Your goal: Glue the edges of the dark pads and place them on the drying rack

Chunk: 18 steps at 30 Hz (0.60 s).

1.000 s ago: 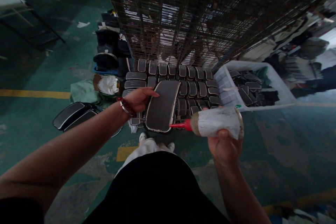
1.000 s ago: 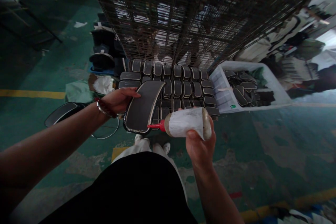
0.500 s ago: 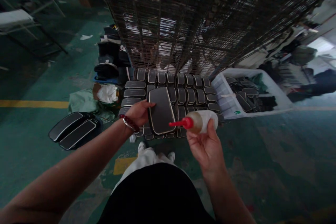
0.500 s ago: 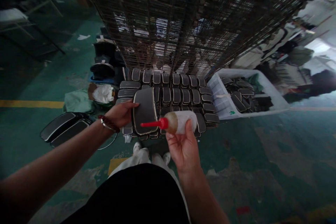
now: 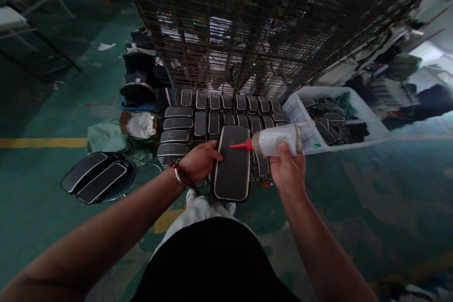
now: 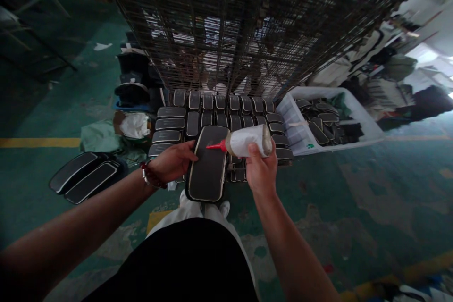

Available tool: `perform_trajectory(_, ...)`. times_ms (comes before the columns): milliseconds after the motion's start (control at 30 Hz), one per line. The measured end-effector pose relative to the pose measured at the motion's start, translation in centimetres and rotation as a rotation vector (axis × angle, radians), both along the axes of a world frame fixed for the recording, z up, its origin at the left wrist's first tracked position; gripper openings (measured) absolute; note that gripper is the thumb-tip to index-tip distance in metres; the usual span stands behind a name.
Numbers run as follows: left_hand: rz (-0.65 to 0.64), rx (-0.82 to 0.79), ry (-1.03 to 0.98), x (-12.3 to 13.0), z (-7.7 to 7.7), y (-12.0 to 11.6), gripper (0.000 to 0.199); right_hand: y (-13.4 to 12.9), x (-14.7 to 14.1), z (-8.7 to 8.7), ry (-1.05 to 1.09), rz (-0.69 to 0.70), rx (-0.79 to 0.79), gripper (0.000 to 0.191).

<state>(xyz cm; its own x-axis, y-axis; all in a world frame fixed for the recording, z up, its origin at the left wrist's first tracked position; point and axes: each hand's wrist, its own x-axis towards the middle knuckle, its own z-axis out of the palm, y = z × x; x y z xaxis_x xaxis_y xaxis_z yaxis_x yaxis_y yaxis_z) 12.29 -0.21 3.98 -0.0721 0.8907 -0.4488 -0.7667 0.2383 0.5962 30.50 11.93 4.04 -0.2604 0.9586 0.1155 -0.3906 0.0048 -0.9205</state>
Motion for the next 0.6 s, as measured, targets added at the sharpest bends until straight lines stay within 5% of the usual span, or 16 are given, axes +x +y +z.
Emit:
perform_trajectory(200, -0.017, 0.031, 0.039, -0.9, -0.4, 0.0, 0.057, -0.2, 2.4, 0.9, -0.089, 0.164, -0.069, 0.039)
perform_trajectory(467, -0.112, 0.051, 0.028, -0.8, -0.3, 0.2, 0.047, 1.5, 2.1, 1.3, -0.009, -0.045, 0.098, 0.049)
perform_trajectory(600, -0.063, 0.03, 0.025, -1.0, -1.6, 0.8, 0.046, -0.1, 2.7, -0.4, -0.034, 0.058, -0.127, 0.043)
